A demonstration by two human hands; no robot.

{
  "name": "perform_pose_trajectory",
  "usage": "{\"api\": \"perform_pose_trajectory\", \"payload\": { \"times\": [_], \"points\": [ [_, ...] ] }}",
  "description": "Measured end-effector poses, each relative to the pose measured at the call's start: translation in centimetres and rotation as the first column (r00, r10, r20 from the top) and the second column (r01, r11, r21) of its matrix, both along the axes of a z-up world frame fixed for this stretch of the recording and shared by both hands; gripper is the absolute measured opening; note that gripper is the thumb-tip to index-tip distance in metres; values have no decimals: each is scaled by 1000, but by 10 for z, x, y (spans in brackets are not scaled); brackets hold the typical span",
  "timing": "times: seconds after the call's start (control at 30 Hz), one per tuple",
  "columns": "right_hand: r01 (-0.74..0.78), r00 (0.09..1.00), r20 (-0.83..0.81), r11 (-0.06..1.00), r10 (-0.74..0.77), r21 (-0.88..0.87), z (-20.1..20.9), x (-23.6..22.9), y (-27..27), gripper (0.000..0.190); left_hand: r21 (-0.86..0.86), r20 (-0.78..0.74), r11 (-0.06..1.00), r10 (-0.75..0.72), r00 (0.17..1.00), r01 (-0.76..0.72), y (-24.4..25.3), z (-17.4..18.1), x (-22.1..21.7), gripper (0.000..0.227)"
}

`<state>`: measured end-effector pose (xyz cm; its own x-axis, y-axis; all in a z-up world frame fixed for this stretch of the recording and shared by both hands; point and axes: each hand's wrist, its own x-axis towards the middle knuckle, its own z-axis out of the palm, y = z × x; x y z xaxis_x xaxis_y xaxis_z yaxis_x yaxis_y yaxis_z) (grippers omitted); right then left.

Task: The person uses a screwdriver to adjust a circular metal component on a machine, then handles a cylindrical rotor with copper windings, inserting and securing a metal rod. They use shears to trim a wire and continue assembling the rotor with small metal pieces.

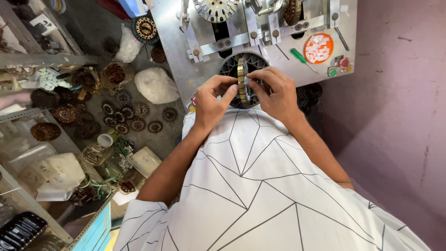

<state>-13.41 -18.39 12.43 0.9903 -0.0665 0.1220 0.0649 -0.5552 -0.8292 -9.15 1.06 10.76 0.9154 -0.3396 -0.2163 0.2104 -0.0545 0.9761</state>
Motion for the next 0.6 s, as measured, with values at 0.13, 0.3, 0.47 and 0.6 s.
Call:
{"api": "perform_pose_trajectory", "payload": {
  "times": [0.13, 0.3, 0.47, 0.6],
  "points": [
    [-8, 998, 57, 1000, 9, -5, -2, 5, 7, 17, -12, -88, 998, -63, 994, 62, 5, -9, 7, 18],
    [73, 997, -18, 997, -72, 15, 3, 7, 15, 18, -43, -136, 996, -87, 987, 82, 8, -8, 15, 18],
    [214, 934, -346, 913, -87, 347, 4, 2, 5, 38, -68, -166, 995, -82, 983, 71, 7, -9, 15, 18],
    [203, 953, -267, 955, -142, 216, -6, -1, 4, 11, -123, -168, 991, -76, 983, 56, 5, -10, 12, 17]
  ]
}}
